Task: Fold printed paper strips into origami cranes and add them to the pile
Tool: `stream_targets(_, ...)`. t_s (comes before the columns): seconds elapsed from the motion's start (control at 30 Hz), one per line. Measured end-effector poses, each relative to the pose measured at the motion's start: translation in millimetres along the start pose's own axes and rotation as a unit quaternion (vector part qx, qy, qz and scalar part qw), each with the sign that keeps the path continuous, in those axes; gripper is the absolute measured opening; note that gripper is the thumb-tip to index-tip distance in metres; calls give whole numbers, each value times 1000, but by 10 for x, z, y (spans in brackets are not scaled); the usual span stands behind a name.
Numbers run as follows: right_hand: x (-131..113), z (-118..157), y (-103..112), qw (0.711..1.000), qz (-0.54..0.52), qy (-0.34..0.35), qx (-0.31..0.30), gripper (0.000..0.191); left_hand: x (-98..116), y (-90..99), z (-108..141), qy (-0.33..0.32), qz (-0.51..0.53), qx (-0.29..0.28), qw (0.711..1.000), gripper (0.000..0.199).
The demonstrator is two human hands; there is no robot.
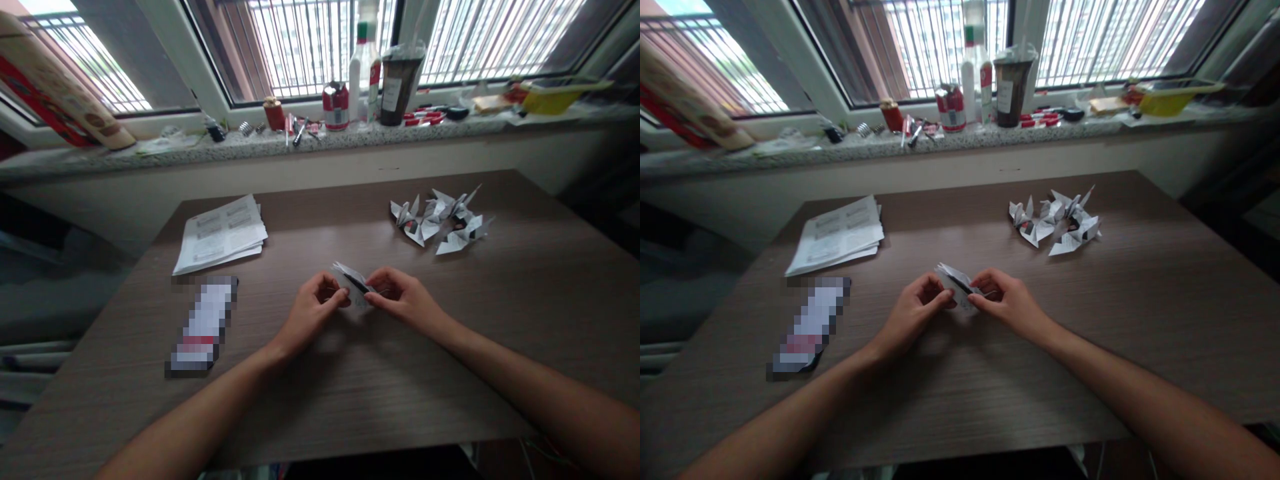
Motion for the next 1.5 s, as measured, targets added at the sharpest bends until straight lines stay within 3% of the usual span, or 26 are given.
stream_targets(0.1,-29,-4,29,1000,29,8,5,22,6,-18,0,-16,7,-8,1000,28)
stream_targets(0.27,-106,7,43,996,83,31,-1,17,126,-6,11,-72,15,-8,997,50)
stream_targets(0.33,-137,12,40,993,106,43,-6,15,186,20,20,-92,-7,1,996,47)
stream_targets(0.5,-204,20,44,990,120,70,-2,15,188,89,10,-83,-86,22,993,19)
stream_targets(0.67,-215,22,76,993,97,67,20,17,166,130,-5,-82,-95,37,991,21)
stream_targets(0.9,-247,34,23,992,104,65,-6,20,214,119,18,-93,-96,44,990,24)
stream_targets(1.1,-236,35,-50,990,121,66,-32,22,206,16,63,-97,-123,4,988,26)
stream_targets(1.3,-339,45,-8,980,160,117,-2,17,272,-37,85,-117,-149,-29,981,22)
stream_targets(1.5,-435,70,-6,964,198,178,2,15,312,-27,75,-139,-174,-26,974,20)
Point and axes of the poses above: each hand's wrist, its own z-axis away from the middle knuckle, its own y-axis out of the back of the hand, x = y × z, the point moved 9 cm from there along -z, towards the middle knuckle, and after that the axes turned 3 degrees about x, right-handed, at the moved point
